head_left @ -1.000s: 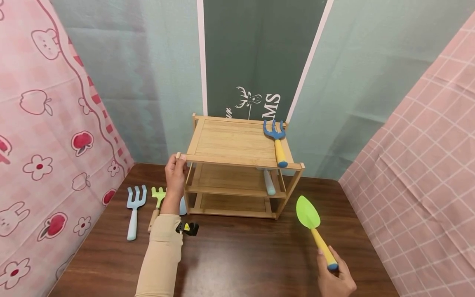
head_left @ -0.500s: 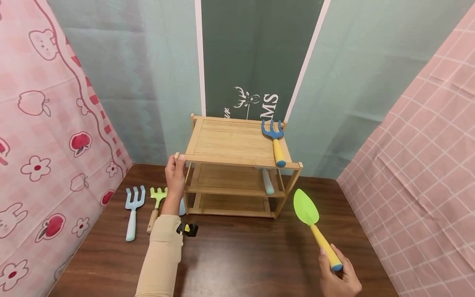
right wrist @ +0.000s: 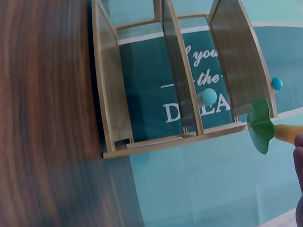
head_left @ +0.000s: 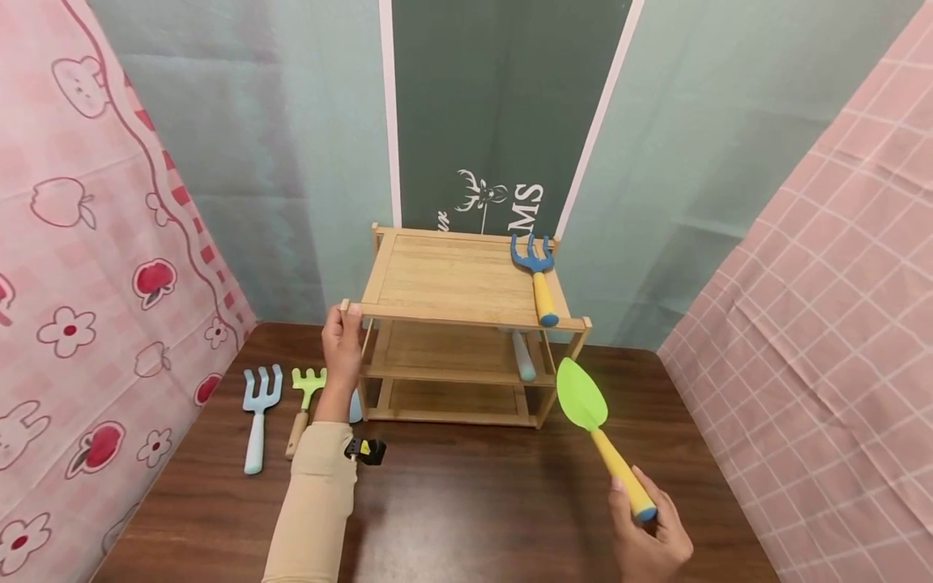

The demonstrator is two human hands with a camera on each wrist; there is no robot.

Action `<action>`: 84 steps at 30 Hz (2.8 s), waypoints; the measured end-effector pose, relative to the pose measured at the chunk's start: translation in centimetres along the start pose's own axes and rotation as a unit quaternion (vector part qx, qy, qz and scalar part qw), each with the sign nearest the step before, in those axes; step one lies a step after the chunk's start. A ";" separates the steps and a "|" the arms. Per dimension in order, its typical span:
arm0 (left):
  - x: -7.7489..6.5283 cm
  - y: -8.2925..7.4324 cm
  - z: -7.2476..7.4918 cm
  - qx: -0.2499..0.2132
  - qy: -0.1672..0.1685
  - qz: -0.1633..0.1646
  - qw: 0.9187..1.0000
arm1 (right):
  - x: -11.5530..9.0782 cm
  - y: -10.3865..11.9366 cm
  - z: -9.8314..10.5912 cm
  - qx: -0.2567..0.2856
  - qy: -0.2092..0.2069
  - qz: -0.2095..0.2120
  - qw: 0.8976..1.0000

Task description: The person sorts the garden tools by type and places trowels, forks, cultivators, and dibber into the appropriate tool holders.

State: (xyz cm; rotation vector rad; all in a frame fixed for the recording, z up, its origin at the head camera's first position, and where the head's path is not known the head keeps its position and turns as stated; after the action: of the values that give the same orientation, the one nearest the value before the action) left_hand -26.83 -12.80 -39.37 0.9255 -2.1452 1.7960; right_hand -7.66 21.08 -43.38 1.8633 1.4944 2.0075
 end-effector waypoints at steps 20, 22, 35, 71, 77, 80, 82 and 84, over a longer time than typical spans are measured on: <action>0.2 0.1 0.2 -0.015 0.009 0.006 1.000 | -0.6 -1.7 -3.4 0.129 0.050 -0.017 0.990; 0.2 0.2 0.2 -0.017 0.010 0.007 1.000 | -1.0 -2.5 -3.7 0.156 0.059 -0.039 0.985; 0.3 0.1 0.2 -0.022 0.006 0.001 1.000 | -3.0 -5.2 -6.2 0.233 0.070 -0.164 0.956; 0.6 2.2 0.7 -0.028 -0.006 0.002 1.000 | -4.9 -4.5 -14.1 0.251 0.127 -0.217 0.935; 0.4 1.2 0.6 -0.030 0.003 0.001 1.000 | -4.3 -3.1 -15.2 0.239 0.137 -0.229 0.933; 0.6 2.4 0.8 -0.033 -0.001 0.006 0.999 | -4.1 -2.7 -15.8 0.226 0.145 -0.235 0.934; 0.7 2.9 0.8 -0.035 -0.005 0.014 0.999 | -4.1 -2.6 -16.2 0.217 0.147 -0.239 0.935; 0.7 3.0 0.8 -0.034 -0.009 0.017 0.999 | -4.2 -2.6 -16.5 0.205 0.152 -0.242 0.936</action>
State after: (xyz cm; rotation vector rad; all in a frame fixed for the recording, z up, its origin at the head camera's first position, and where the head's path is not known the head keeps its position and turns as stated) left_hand -28.91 -13.64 -41.62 0.8968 -2.2315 1.7243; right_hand -20.78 10.04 -45.33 1.1120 2.3249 1.8959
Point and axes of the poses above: each hand's wrist, its own x-axis towards the middle knuckle, its own z-axis out of the back of the hand, y = z × x, the point moved 1 cm from there along x, towards the middle knuckle, and after that the axes turned 2 degrees about -y, right-handed, at the moved point
